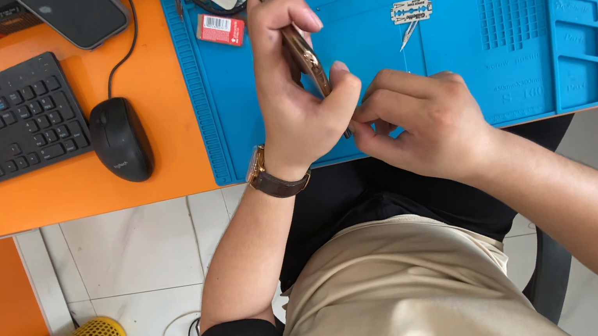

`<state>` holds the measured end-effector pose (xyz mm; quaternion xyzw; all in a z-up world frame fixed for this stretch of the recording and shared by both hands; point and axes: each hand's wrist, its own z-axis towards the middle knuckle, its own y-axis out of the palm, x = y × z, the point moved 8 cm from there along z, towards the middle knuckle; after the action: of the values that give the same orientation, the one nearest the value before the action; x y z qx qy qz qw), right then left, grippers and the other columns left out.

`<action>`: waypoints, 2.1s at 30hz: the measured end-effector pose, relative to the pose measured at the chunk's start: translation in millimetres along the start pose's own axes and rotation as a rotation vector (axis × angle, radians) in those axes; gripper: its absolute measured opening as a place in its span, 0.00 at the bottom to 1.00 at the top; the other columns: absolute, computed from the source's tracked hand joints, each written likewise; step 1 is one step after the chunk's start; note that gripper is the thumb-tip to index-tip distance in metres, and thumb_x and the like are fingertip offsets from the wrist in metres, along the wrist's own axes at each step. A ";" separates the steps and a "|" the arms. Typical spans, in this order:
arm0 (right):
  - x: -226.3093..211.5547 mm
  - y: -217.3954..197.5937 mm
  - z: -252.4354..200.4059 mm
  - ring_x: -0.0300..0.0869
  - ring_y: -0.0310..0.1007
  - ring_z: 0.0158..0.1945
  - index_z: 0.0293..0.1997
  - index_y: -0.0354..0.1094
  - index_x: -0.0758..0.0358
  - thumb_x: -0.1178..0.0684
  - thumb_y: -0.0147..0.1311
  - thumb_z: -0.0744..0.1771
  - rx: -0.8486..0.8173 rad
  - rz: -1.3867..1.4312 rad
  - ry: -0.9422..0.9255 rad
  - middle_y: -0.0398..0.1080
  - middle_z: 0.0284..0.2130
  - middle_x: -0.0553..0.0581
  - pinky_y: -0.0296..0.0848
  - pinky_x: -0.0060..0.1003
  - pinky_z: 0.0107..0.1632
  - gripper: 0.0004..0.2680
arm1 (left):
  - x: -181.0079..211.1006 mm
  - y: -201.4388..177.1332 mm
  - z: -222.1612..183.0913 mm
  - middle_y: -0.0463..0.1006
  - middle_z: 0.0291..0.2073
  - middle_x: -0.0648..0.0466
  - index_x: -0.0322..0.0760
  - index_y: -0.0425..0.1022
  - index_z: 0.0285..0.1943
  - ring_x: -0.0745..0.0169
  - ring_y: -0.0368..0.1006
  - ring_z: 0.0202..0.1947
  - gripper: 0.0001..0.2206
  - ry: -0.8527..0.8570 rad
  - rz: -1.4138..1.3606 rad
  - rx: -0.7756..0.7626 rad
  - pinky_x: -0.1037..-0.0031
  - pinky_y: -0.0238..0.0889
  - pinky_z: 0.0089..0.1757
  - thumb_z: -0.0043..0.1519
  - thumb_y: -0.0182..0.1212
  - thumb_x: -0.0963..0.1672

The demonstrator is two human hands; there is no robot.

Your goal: The person uses a red screwdriver to work on the bottom edge of a smartphone. They then use a small metal tool to pry open the device's casing and separate the screen. Finally, the person wipes the screen with a blue cloth.

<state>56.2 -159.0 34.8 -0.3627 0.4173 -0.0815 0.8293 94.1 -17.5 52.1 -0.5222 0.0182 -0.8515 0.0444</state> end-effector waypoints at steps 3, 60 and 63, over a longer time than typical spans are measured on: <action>-0.4 3.2 -6.4 0.37 0.64 0.27 0.35 0.72 0.54 0.63 0.62 0.69 0.059 -0.063 0.001 0.71 0.32 0.46 0.54 0.36 0.25 0.07 | 8.4 2.7 3.2 0.56 0.45 0.55 0.42 0.57 0.50 0.59 0.54 0.43 0.16 0.037 0.048 0.025 0.69 0.55 0.46 0.54 0.52 0.37; -6.3 -43.6 -49.6 0.38 0.54 0.21 0.51 0.51 0.53 0.63 0.55 0.70 0.355 1.465 0.137 0.65 0.34 0.63 0.64 0.29 0.23 0.13 | 10.1 -21.5 -40.5 0.58 0.46 0.52 0.46 0.55 0.55 0.63 0.61 0.36 0.17 0.095 0.003 0.132 0.71 0.62 0.41 0.66 0.62 0.45; -7.0 -41.5 -50.4 0.37 0.46 0.21 0.52 0.49 0.51 0.61 0.51 0.71 0.342 1.460 0.178 0.61 0.34 0.62 0.58 0.29 0.22 0.12 | 10.5 -21.1 -39.7 0.58 0.46 0.52 0.46 0.55 0.55 0.63 0.61 0.36 0.17 0.099 0.017 0.131 0.70 0.61 0.40 0.66 0.62 0.45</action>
<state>20.9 -212.8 47.4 0.1476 0.5984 0.3960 0.6807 52.8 1.8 45.0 -0.4751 -0.0311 -0.8753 0.0847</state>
